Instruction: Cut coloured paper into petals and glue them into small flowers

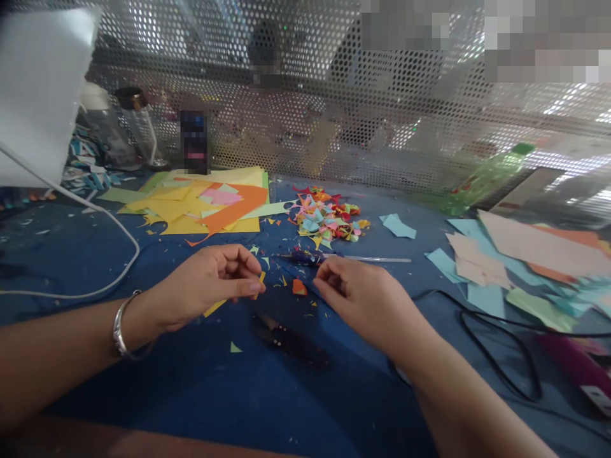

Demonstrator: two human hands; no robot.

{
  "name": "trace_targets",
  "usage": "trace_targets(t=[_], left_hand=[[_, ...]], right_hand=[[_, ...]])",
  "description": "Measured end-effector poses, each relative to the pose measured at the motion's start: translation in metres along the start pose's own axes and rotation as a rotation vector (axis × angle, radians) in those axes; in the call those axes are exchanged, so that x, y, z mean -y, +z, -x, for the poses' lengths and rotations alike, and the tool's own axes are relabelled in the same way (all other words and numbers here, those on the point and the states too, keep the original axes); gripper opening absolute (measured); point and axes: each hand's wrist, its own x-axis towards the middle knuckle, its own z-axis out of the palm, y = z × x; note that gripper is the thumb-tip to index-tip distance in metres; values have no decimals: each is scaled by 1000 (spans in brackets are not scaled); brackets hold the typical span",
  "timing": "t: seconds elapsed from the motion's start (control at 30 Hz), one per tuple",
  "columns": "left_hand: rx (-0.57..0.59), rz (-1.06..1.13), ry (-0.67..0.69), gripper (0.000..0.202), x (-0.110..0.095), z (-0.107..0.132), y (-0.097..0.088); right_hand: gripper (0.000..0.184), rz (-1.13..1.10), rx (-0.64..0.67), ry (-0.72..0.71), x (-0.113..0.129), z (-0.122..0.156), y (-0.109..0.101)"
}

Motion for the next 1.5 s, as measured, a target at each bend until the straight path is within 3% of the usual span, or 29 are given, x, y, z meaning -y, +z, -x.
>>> trace_targets(t=[0.1,0.23,0.5,0.67,0.8,1.0,1.33,1.5], left_hand=[[-19,50,1,21,1,0,-1],[-12,82,-24,20,0,0,-1],[-4,125,-56,19,-1,1,2],[-16,152,-95,18,-2,1,3],[-16,179,-130,16,-3,-1,4],[14,171,-178,13,-5,-1,7],[121,239,-227,14,-3,1,7],[135,276,-269,32,-1,0,6]], right_hand=[[11,209,107,14,-6,-1,3],[10,401,145,-12,-1,2,8],[13,488,127,38,9,0,10],[12,396,27,40,7,1,4],[9,152,-79,-96,10,8,1],[10,52,-47,-330,22,12,7],[10,34,-26,-376,24,11,9],[10,25,-1,-385,27,12,8]])
